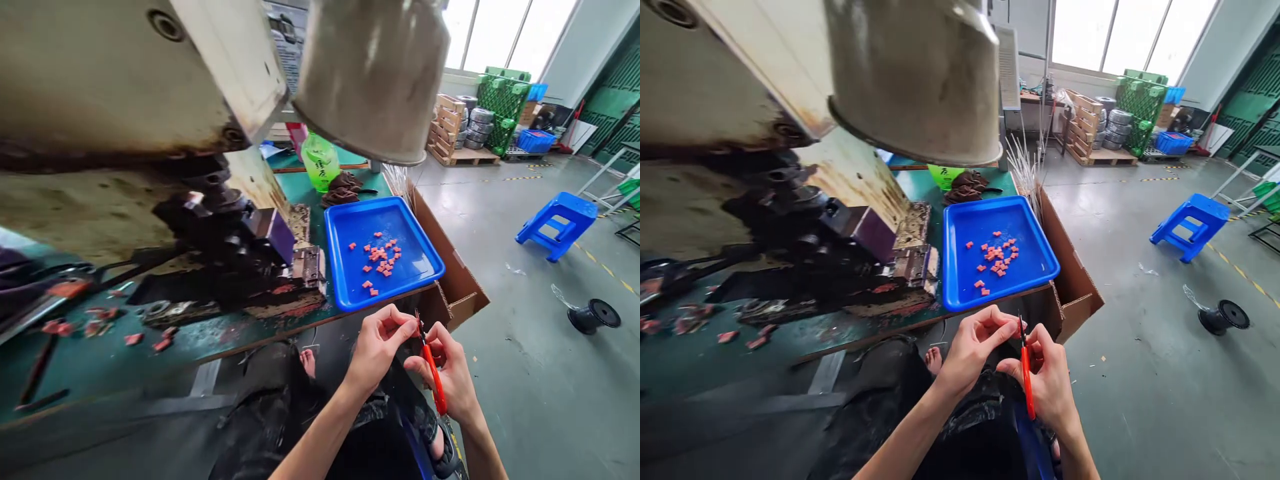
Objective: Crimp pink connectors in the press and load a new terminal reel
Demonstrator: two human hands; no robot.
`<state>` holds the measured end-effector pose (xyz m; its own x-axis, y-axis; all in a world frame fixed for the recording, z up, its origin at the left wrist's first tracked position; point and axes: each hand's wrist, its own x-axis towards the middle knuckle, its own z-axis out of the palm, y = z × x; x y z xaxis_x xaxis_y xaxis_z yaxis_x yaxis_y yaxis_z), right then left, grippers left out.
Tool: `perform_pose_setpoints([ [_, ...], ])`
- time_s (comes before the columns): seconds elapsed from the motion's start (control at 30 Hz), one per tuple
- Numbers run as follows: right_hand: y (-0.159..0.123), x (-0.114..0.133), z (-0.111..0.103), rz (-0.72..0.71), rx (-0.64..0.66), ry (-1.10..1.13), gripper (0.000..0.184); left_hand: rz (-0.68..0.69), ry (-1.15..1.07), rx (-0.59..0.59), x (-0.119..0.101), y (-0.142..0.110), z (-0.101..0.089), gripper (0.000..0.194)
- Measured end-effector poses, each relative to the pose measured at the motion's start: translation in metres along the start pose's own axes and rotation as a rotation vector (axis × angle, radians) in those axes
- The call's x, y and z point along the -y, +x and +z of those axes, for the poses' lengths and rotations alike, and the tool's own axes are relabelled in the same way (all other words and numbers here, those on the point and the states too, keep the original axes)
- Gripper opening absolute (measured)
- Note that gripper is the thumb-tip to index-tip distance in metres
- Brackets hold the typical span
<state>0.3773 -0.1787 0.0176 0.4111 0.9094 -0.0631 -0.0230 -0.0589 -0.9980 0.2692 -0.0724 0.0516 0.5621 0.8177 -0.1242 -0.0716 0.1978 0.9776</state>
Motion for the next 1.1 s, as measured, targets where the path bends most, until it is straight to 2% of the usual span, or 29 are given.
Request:
perform_pose_setpoints([
  [0.13,0.004,-0.008,-0.027,-0.011,-0.071,-0.026,0.058,-0.011,-0.010,0.092,0.001,0.018,0.025,0.029],
  [0.27,0.012,-0.002,-0.053,-0.044,-0.112,-0.051,0.057,-0.004,-0.028,0.144,0.004,0.038,0.051,0.027],
  [0.43,0.035,0.006,-0.072,-0.059,-0.149,-0.036,0.058,-0.006,-0.033,0.122,0.016,0.067,0.077,0.024],
  [0.57,0.049,0.004,-0.080,-0.073,-0.179,-0.013,0.059,-0.014,-0.006,0.071,0.028,0.081,0.087,0.021],
  [0.73,0.035,0.003,-0.088,-0.047,-0.166,0.020,0.055,0.026,0.003,0.017,0.031,0.071,0.081,0.022],
  [0.83,0.022,0.000,-0.086,-0.072,-0.278,0.064,0.046,0.042,-0.001,0.012,0.029,0.056,0.068,0.025],
  [0.93,0.020,-0.003,-0.076,-0.152,-0.376,0.093,0.043,0.026,-0.020,0.044,0.027,0.040,0.055,0.028],
  [1.1,0.027,-0.005,-0.042,-0.250,-0.321,0.084,0.046,0.057,0.026,0.051,0.020,0.010,0.039,0.028],
])
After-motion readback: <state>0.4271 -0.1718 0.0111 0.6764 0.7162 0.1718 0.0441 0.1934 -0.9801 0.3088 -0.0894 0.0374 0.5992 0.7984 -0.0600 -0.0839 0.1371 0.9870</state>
